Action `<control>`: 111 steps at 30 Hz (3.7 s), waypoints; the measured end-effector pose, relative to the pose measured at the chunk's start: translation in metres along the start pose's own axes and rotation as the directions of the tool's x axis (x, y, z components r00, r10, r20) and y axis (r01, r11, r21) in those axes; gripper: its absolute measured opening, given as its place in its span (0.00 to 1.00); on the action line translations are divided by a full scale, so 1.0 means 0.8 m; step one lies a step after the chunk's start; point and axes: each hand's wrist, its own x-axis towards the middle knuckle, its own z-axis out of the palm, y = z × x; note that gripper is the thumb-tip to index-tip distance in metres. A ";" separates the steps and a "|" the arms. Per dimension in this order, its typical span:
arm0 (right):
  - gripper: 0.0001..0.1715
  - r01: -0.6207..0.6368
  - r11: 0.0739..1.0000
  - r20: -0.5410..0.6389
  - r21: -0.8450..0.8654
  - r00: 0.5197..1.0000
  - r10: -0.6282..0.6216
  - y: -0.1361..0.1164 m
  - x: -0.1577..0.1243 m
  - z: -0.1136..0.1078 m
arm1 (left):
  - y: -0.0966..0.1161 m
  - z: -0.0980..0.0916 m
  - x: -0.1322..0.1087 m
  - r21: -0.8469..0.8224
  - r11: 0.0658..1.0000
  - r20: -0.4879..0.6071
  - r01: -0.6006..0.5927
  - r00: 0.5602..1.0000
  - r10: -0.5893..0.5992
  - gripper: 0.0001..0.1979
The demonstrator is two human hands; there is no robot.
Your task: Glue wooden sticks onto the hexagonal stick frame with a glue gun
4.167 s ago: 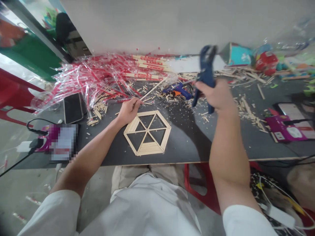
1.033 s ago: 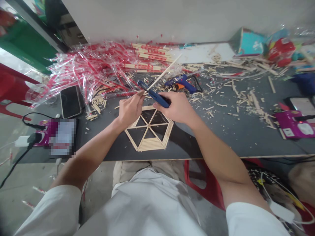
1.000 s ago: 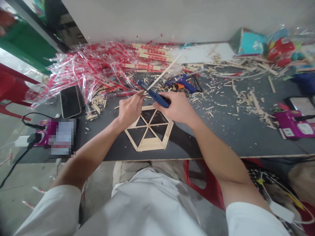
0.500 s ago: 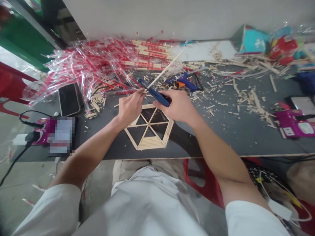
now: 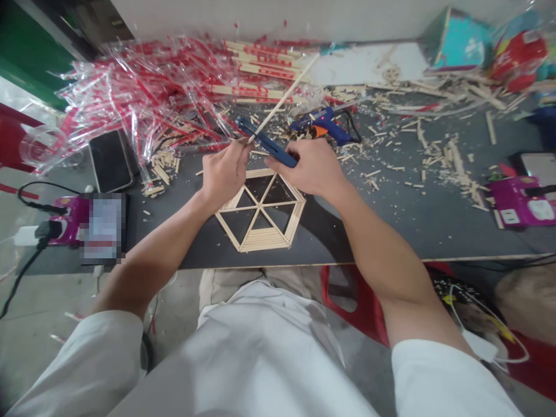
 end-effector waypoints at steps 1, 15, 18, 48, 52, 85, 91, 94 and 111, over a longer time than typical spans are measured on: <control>0.37 -0.001 1.000 -0.001 0.011 1.000 0.001 0.001 0.000 0.001 | 0.002 -0.002 0.001 0.018 1.000 0.010 0.010 1.000 -0.010 0.25; 0.38 0.001 0.999 -0.078 -0.050 0.997 -0.004 0.000 0.004 0.001 | 0.023 -0.015 0.000 0.118 0.988 -0.051 -0.099 0.993 0.105 0.24; 0.37 0.029 0.998 -0.072 -0.049 0.997 -0.033 0.004 0.004 -0.001 | 0.024 -0.015 -0.001 0.109 0.984 -0.079 -0.140 0.986 0.149 0.24; 0.35 -0.016 0.946 0.024 -0.325 0.999 0.025 0.065 0.001 0.004 | -0.012 -0.027 0.007 0.021 0.999 0.295 -0.025 0.955 0.017 0.21; 0.26 0.099 0.965 0.146 -0.245 0.987 -0.064 0.064 0.011 -0.008 | -0.012 -0.028 0.007 0.031 0.999 0.274 -0.040 0.961 0.030 0.22; 0.12 0.523 0.847 -0.062 0.091 0.852 -0.520 0.022 0.006 0.061 | -0.016 -0.038 0.020 -0.160 0.983 0.445 -0.086 0.883 0.149 0.13; 0.11 0.513 0.853 -0.040 0.094 0.858 -0.512 0.022 0.007 0.064 | -0.026 -0.036 0.023 -0.204 0.968 0.278 0.146 0.957 -0.086 0.17; 0.11 0.510 0.852 -0.043 0.121 0.860 -0.508 0.023 0.007 0.065 | -0.031 -0.032 0.022 -0.202 0.964 0.290 0.172 0.951 -0.109 0.16; 0.10 0.406 0.890 -0.082 0.206 0.914 -0.398 0.018 0.006 0.066 | -0.002 -0.050 0.018 -0.014 0.973 0.462 -0.230 0.861 0.210 0.11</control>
